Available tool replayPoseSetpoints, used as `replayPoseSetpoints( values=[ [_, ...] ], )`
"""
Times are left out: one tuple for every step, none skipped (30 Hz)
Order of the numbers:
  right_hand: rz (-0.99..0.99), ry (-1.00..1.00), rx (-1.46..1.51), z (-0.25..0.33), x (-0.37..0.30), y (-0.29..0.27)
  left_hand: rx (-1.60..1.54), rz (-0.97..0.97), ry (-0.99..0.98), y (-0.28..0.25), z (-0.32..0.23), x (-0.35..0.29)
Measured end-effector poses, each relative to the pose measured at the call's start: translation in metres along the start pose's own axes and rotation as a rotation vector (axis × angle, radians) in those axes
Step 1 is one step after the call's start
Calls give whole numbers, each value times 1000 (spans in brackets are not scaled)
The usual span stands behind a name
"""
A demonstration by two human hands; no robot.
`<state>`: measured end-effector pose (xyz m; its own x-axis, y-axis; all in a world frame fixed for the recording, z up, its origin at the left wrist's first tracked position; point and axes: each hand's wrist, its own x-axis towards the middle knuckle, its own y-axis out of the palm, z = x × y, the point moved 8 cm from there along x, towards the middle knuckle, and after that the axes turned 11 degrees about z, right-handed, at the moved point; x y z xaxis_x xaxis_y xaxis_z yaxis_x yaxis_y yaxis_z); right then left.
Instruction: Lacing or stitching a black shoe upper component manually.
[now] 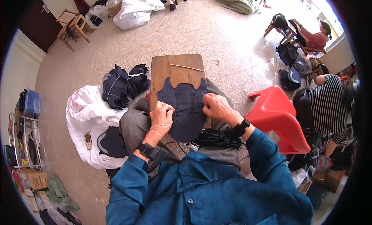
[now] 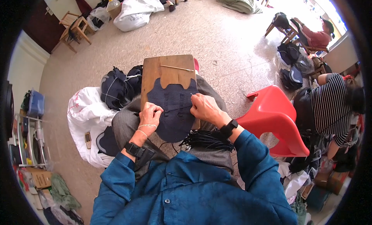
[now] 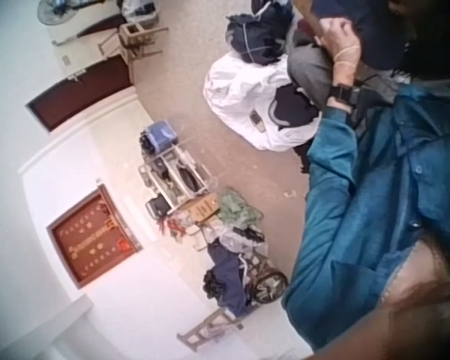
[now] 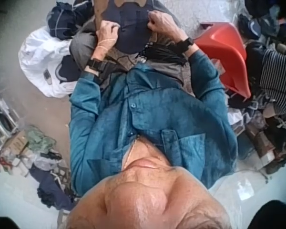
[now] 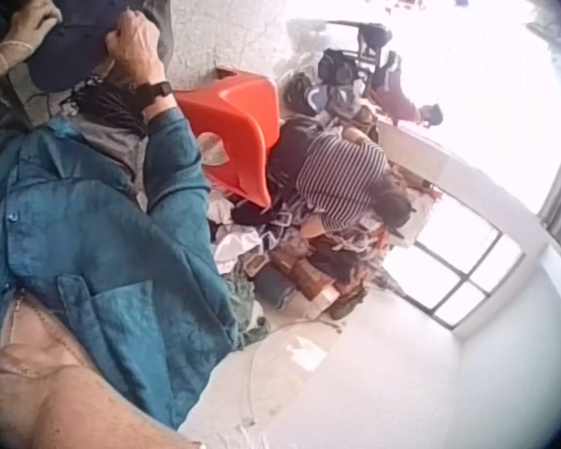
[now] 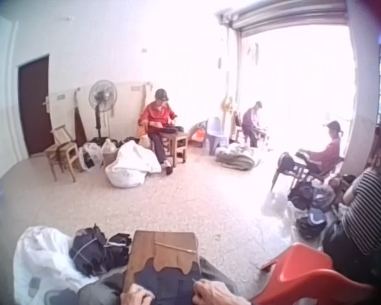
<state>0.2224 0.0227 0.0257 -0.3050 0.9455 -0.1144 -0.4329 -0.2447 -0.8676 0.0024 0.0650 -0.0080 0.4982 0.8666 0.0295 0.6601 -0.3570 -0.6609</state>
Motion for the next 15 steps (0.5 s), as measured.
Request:
replayPoseSetpoints(
  values=[
    [-109, 2, 18, 2, -3, -7, 1, 19, -11, 0, 1, 0],
    [-218, 4, 36, 3, -7, -14, 3, 37, -21, 0, 2, 0],
    [-224, 8, 36, 7, -6, -16, 6, 41, -15, -3, -1, 0],
    [-213, -23, 89, 13, -3, -16, 6, 93, -42, -2, -1, 1],
    [-202, -55, 142, 20, 0, -15, 7, 145, -69, -1, -2, 1],
    [-225, -154, 184, 32, 1, -16, 10, 148, -60, -4, -11, 3],
    [-232, -167, 200, 37, 2, -17, 11, 123, 19, -9, -27, 5],
    [-240, -180, 215, 41, 3, -17, 11, 99, 99, -11, -40, 8],
    [-277, -208, 260, 48, 3, -20, 56, 27, 268, -15, -57, 7],
    [-282, -211, 261, 53, 4, -21, 61, 26, 271, -9, -57, 9],
    [-289, -234, 266, 60, 4, -23, -83, 38, 273, -2, -55, 11],
    [-302, -251, 270, 64, 4, -24, -230, 57, 279, 3, -55, 16],
    [-325, -252, 279, 64, 5, -21, -242, 34, 272, 4, -56, 16],
    [-336, -248, 277, 65, 6, -20, -238, 40, 281, 7, -56, 16],
    [-331, -242, 323, 66, 7, -20, -350, 20, 182, 9, -46, 16]
  ],
)
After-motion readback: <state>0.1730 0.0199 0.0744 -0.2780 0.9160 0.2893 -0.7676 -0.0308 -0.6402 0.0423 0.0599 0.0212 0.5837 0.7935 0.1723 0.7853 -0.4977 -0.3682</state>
